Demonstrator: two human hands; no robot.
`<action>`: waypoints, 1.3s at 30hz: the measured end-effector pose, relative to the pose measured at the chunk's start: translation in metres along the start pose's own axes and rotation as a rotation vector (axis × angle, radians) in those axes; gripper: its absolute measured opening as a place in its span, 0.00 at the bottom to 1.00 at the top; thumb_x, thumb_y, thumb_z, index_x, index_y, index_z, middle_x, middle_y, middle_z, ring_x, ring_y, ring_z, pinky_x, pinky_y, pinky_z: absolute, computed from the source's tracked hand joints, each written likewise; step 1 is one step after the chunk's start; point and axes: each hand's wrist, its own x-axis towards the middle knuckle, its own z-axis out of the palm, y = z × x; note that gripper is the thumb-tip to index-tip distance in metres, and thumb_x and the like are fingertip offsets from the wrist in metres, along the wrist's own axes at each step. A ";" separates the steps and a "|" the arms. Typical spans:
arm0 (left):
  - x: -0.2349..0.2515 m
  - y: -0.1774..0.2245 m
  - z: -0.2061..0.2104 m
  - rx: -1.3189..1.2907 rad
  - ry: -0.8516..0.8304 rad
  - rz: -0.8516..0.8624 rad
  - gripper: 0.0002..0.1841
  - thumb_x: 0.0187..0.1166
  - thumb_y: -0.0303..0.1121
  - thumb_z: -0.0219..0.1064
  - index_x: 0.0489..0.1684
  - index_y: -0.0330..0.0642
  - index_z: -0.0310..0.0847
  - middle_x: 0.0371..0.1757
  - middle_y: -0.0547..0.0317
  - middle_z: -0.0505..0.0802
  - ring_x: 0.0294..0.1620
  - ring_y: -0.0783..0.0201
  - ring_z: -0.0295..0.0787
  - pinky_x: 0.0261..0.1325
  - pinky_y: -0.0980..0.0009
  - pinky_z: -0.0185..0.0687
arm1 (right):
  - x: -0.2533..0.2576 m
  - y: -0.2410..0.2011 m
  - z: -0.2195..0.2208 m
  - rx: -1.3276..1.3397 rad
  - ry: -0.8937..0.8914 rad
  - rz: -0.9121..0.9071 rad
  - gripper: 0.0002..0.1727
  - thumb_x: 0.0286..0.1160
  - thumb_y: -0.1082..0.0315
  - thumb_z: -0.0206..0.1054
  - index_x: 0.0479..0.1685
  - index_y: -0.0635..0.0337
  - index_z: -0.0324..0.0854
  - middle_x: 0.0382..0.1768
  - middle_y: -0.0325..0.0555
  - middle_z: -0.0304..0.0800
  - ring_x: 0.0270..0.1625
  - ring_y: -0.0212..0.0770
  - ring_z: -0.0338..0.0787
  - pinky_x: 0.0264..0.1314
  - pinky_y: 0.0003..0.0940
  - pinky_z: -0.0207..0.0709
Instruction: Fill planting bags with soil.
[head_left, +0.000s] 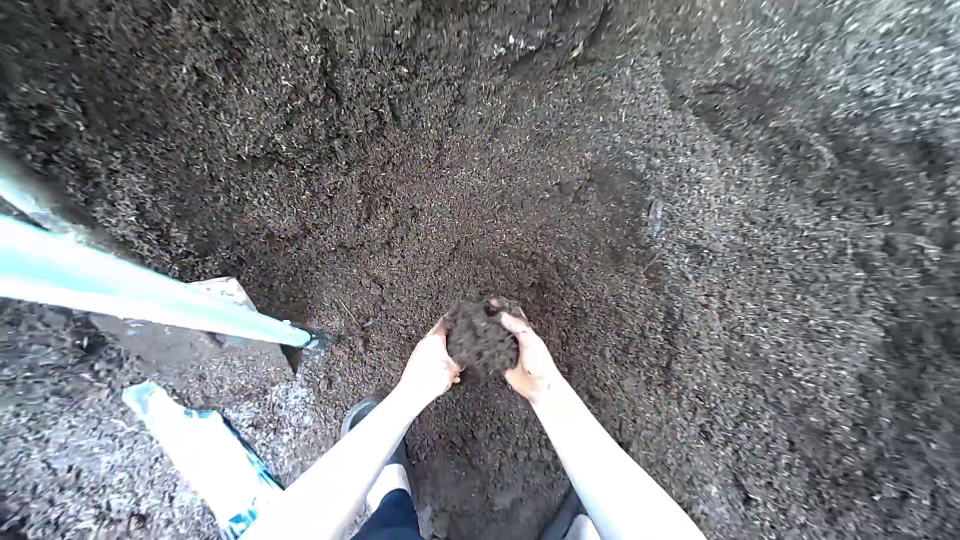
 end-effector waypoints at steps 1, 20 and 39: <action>-0.005 -0.002 -0.001 0.035 0.008 0.009 0.42 0.67 0.20 0.73 0.87 0.32 0.59 0.74 0.36 0.83 0.67 0.50 0.87 0.72 0.52 0.82 | -0.006 -0.001 0.006 -0.127 0.019 -0.027 0.26 0.84 0.67 0.60 0.81 0.57 0.67 0.65 0.50 0.86 0.61 0.40 0.88 0.62 0.39 0.85; -0.064 0.030 -0.026 0.024 -0.010 0.020 0.36 0.82 0.29 0.67 0.92 0.48 0.59 0.69 0.40 0.87 0.37 0.53 0.93 0.45 0.53 0.92 | -0.058 -0.051 0.028 -1.684 0.038 -0.129 0.16 0.86 0.58 0.61 0.41 0.60 0.87 0.46 0.56 0.91 0.52 0.59 0.91 0.49 0.66 0.80; -0.014 -0.012 -0.001 0.303 -0.010 0.075 0.39 0.79 0.26 0.63 0.95 0.47 0.55 0.96 0.61 0.61 0.87 0.58 0.71 0.85 0.51 0.69 | 0.008 0.023 -0.069 -0.597 0.219 0.182 0.32 0.94 0.48 0.48 0.81 0.66 0.68 0.72 0.60 0.83 0.69 0.52 0.87 0.69 0.50 0.82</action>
